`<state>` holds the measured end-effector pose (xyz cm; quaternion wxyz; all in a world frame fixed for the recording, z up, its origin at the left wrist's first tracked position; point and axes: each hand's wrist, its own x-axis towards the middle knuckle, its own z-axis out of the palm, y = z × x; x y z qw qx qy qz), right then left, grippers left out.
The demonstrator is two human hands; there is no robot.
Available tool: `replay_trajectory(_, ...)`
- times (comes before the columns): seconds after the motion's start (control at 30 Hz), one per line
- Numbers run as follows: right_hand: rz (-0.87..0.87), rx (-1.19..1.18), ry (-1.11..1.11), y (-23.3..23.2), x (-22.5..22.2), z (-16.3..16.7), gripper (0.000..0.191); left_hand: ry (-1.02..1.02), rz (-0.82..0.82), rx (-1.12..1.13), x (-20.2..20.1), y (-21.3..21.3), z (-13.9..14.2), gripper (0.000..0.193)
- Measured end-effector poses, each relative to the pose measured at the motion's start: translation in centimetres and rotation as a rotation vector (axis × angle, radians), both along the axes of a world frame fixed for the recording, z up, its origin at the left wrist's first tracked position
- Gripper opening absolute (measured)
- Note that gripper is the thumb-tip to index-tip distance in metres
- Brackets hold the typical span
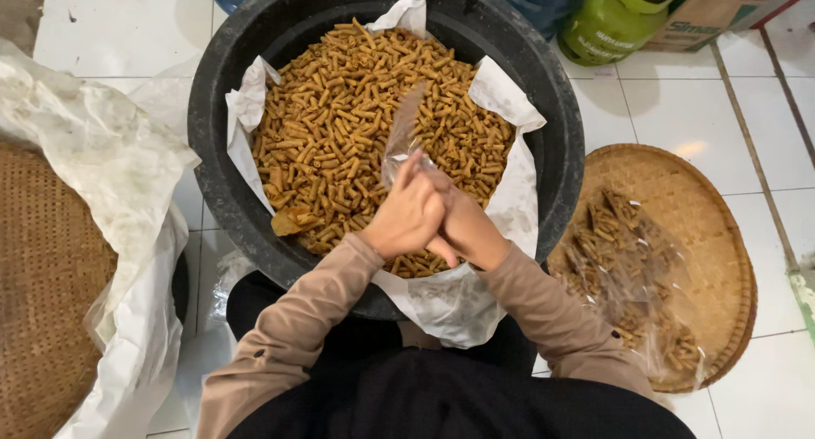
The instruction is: The person sits on the floor in front of a large basin filled with brown snack sticks. They open small clear plastic bags, grab handfuls of the snacks from the basin, push the snacks into each bag, and set filled bags on a woven tray beside them, repeating this for several bags.
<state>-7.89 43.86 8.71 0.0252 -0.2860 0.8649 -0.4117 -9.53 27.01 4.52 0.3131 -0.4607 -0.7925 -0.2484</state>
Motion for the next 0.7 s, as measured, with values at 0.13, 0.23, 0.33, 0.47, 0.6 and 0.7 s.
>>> replay_trajectory(0.13,0.119,-0.052,0.344,0.1,-1.1,-1.1,0.060,0.501,0.106,0.492,-1.7,0.1,-1.2,0.081)
replay_trajectory(0.23,0.077,0.110,0.221,-0.5,-1.0,-0.9,0.062,0.126,0.447,1.288,-4.3,-1.0,-1.4,0.079)
replay_trajectory(0.33,0.144,0.044,0.342,-1.9,-1.6,0.0,0.065,-1.077,-0.512,1.684,-3.5,-0.1,-0.9,0.096)
replay_trajectory(0.47,-0.058,-0.037,0.151,-2.9,-6.1,3.4,0.058,-1.187,-0.468,0.938,-1.2,1.1,1.1,0.117)
replay_trajectory(0.6,0.038,-0.065,0.198,-2.6,-7.3,5.3,0.071,-1.300,-0.583,1.247,-4.9,-1.5,3.2,0.127)
replay_trajectory(0.7,0.154,0.060,0.495,-4.5,-7.2,3.3,0.066,-1.164,-0.540,1.336,-8.7,-3.4,3.1,0.122)
